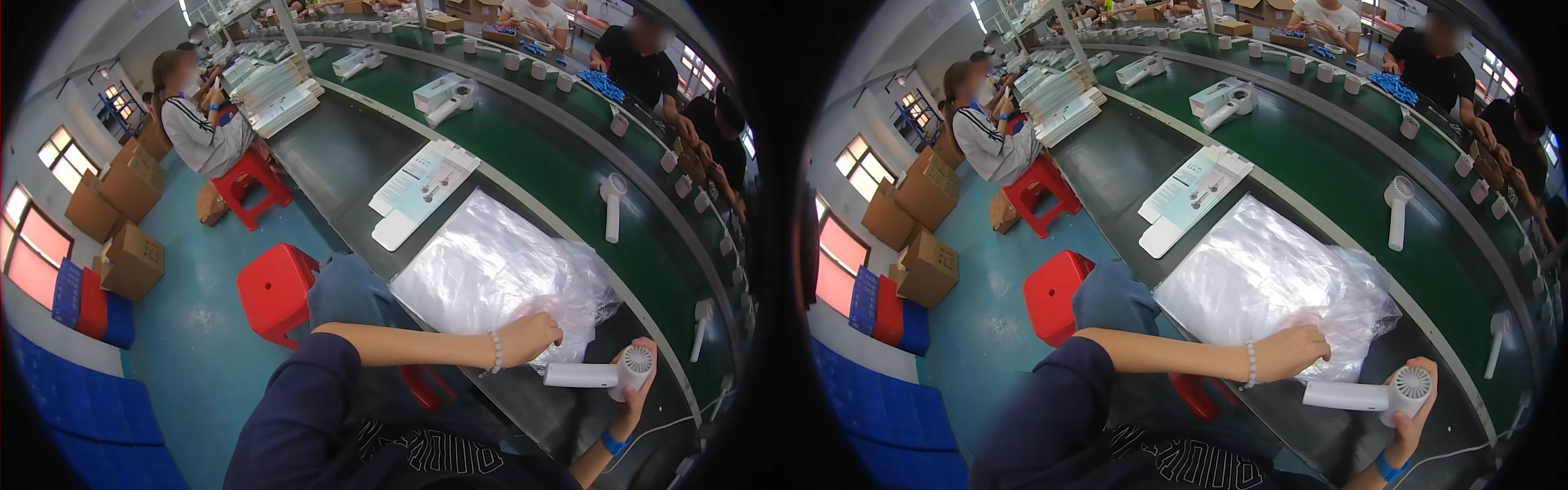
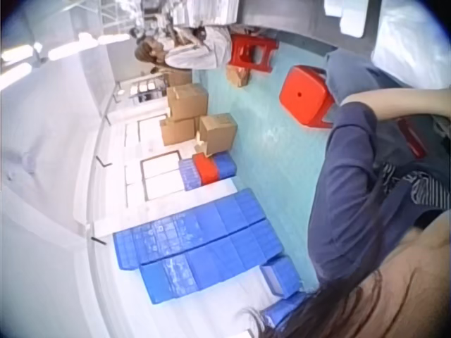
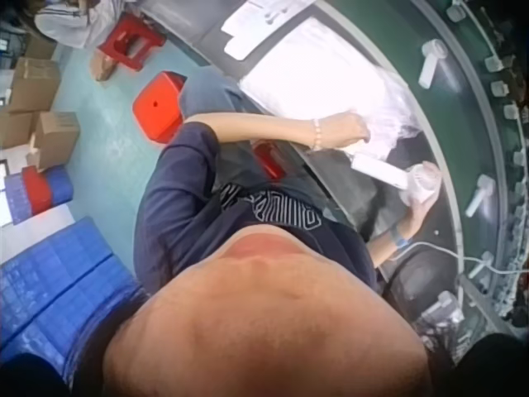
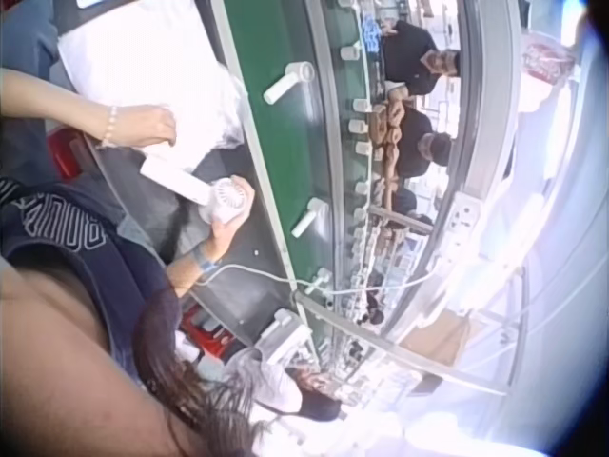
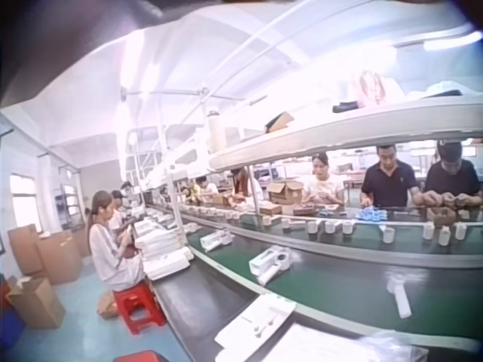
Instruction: Packaging small white hair dryers into white boxes on an assembly line.
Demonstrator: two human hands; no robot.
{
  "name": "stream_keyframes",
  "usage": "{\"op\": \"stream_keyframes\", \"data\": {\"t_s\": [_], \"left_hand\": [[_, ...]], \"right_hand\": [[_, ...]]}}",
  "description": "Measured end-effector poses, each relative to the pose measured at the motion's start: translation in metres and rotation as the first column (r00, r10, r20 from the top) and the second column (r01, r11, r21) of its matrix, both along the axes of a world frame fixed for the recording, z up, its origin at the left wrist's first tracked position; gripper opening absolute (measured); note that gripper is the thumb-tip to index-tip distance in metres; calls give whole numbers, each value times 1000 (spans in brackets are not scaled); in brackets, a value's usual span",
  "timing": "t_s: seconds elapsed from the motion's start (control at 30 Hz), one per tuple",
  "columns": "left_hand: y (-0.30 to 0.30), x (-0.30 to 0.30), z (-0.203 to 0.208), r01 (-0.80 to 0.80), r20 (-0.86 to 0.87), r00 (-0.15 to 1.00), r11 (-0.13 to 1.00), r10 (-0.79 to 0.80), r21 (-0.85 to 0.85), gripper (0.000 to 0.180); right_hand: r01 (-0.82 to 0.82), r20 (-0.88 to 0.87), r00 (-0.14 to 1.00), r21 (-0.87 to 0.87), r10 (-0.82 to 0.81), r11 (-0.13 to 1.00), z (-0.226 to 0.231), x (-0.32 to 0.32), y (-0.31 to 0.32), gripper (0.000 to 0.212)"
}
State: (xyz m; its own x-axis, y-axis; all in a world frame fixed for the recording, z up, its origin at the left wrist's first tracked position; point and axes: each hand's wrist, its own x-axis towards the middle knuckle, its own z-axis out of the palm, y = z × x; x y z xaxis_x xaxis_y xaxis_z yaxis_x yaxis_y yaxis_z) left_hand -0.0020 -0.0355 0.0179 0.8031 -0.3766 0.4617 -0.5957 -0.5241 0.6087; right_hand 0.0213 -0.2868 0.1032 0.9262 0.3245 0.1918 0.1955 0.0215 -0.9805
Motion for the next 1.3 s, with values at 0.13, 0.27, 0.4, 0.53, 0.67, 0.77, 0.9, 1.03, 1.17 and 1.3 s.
{"op": "stream_keyframes", "data": {"t_s": [0.13,0.27,0.4,0.53,0.67,0.77,0.9,1.03,1.17,1.3], "left_hand": [[2,-4,9,3,1,1000,999,-3,-51,22],[-1,-12,25,-66,-4,998,993,67,94,40],[-7,-11,24,-13,-24,1000,992,16,129,48],[1,-11,28,-66,59,997,983,57,174,54],[7,-8,43,-21,4,1000,994,20,108,51],[11,0,47,63,-45,997,997,-61,44,48],[9,4,54,154,-94,981,975,-170,-158,47],[12,5,57,175,-223,946,950,-234,-258,49],[9,5,66,215,-213,937,938,-277,-273,51],[-1,3,71,271,-214,906,888,-366,-372,56]], "right_hand": [[38,89,996,-153,-25,988,-3,-3,-8,82],[201,235,965,-361,-120,911,-1,-12,-1,77],[198,230,962,-228,-145,953,-13,-19,5,73],[292,236,941,-209,-241,933,-7,-27,29,61],[336,161,938,-205,-307,919,-3,-31,21,55],[413,240,902,-232,-359,881,2,-34,24,55],[381,165,918,-112,-361,918,7,-40,25,52],[447,182,890,-170,-418,878,2,-48,31,54],[537,151,843,-198,-516,820,8,-55,52,55],[380,-189,919,180,-347,907,9,-64,62,54]]}}
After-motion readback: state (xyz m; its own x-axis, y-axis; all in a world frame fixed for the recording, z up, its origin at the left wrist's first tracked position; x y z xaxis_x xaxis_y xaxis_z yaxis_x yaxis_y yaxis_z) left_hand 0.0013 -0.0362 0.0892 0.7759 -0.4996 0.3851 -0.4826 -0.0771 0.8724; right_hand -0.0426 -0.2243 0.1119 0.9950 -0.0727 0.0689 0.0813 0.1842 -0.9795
